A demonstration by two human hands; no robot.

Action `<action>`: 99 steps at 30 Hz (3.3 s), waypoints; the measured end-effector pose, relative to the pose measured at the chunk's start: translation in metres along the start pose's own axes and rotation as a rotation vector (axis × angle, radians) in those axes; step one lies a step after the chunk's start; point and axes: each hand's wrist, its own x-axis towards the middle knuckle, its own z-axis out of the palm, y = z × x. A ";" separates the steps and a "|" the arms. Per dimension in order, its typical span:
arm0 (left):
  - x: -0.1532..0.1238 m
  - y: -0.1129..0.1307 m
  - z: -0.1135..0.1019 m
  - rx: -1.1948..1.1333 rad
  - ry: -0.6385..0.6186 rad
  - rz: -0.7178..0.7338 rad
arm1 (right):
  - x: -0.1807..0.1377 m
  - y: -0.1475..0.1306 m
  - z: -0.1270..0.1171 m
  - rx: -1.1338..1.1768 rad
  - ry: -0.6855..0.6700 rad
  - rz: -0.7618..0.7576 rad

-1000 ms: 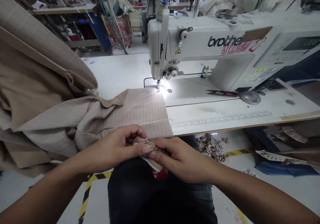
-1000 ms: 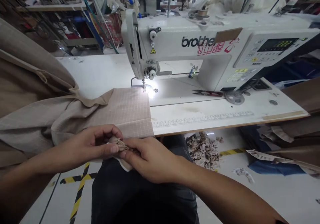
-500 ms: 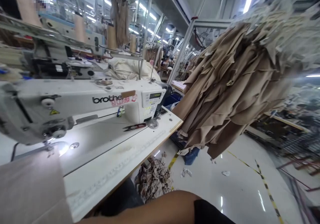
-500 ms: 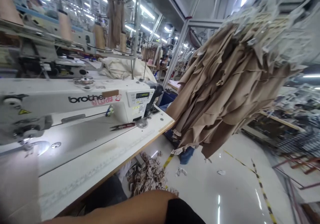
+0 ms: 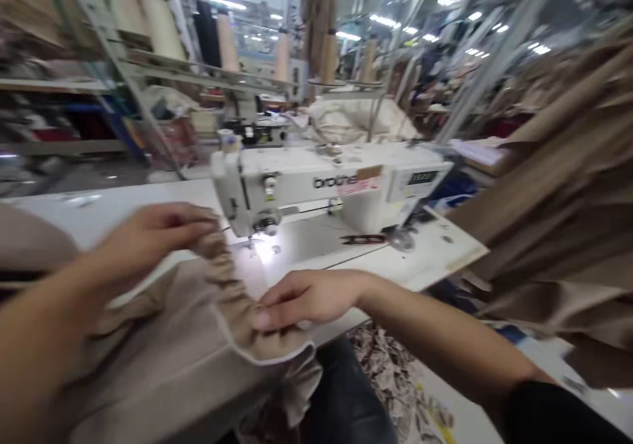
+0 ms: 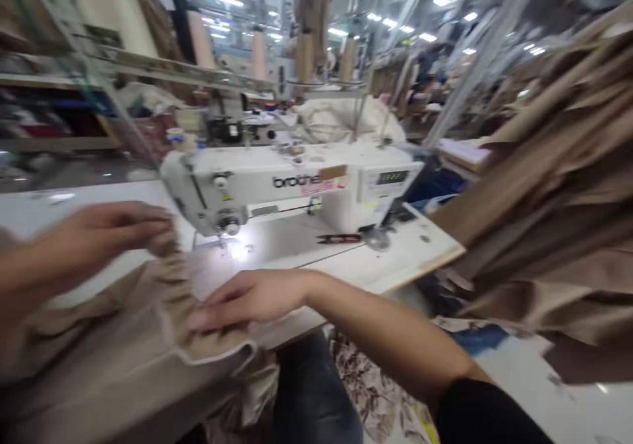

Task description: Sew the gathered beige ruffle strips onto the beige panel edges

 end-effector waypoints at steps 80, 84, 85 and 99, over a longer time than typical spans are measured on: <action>-0.046 -0.085 0.077 0.783 -0.117 0.507 | 0.082 0.074 -0.082 -0.783 0.921 0.066; -0.050 -0.084 0.078 0.792 -0.112 0.534 | 0.074 0.065 -0.080 -0.726 0.910 0.072; -0.052 -0.084 0.078 0.794 -0.106 0.545 | 0.070 0.062 -0.078 -0.702 0.882 0.053; -0.057 -0.083 0.078 0.823 -0.093 0.532 | 0.051 0.064 -0.066 -1.068 0.630 -0.004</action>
